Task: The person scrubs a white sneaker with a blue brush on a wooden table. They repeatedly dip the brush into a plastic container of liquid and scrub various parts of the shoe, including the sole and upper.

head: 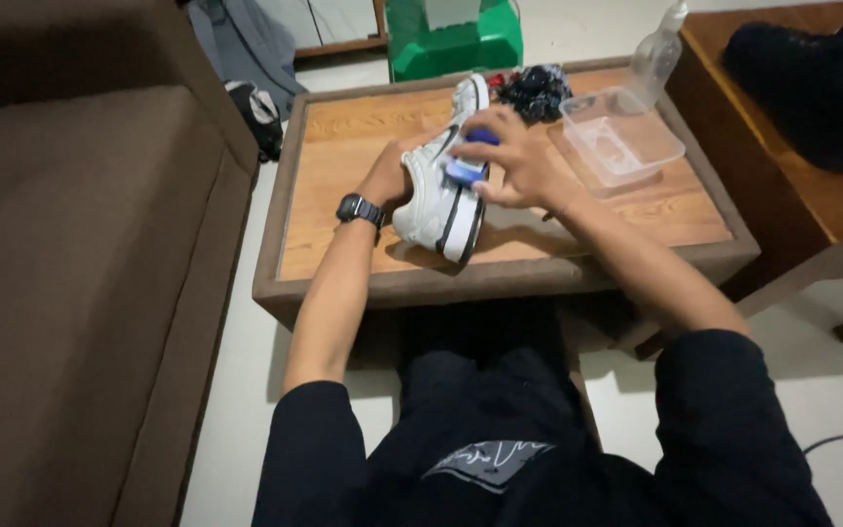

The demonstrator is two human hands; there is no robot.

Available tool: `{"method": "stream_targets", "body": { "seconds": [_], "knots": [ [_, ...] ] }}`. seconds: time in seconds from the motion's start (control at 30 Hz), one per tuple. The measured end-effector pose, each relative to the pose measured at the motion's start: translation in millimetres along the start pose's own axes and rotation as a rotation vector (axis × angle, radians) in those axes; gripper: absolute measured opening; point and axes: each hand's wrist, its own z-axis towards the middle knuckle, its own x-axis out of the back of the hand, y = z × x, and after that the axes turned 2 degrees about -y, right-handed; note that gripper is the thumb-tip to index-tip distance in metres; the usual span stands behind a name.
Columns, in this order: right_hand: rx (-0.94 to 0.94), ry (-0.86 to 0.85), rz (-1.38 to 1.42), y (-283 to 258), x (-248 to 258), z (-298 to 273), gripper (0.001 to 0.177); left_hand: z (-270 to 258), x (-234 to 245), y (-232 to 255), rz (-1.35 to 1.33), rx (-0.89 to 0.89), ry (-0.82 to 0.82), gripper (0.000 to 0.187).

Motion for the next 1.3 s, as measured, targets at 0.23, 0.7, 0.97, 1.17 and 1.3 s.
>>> {"method": "stream_targets", "body": {
  "seconds": [0.23, 0.7, 0.97, 1.17, 1.3],
  "knots": [
    [-0.005, -0.054, 0.148, 3, -14, -4, 0.065, 1, -5, -25, -0.077, 0.009, -0.008, 0.043],
    [-0.019, -0.075, 0.066, 5, -15, -3, 0.063, 12, -3, -55, -0.120, -0.011, -0.032, 0.043],
    [-0.067, -0.040, 0.016, -17, -15, 6, 0.059, 7, -1, -51, -0.141, 0.030, -0.045, 0.042],
    [-0.023, -0.009, 0.026, -2, -26, 3, 0.053, 12, 4, -43, -0.113, 0.002, -0.043, 0.039],
    [0.101, 0.020, -0.010, 1, -25, 6, 0.053, 9, 5, -32, -0.113, -0.018, -0.036, 0.038]
  ]
}}
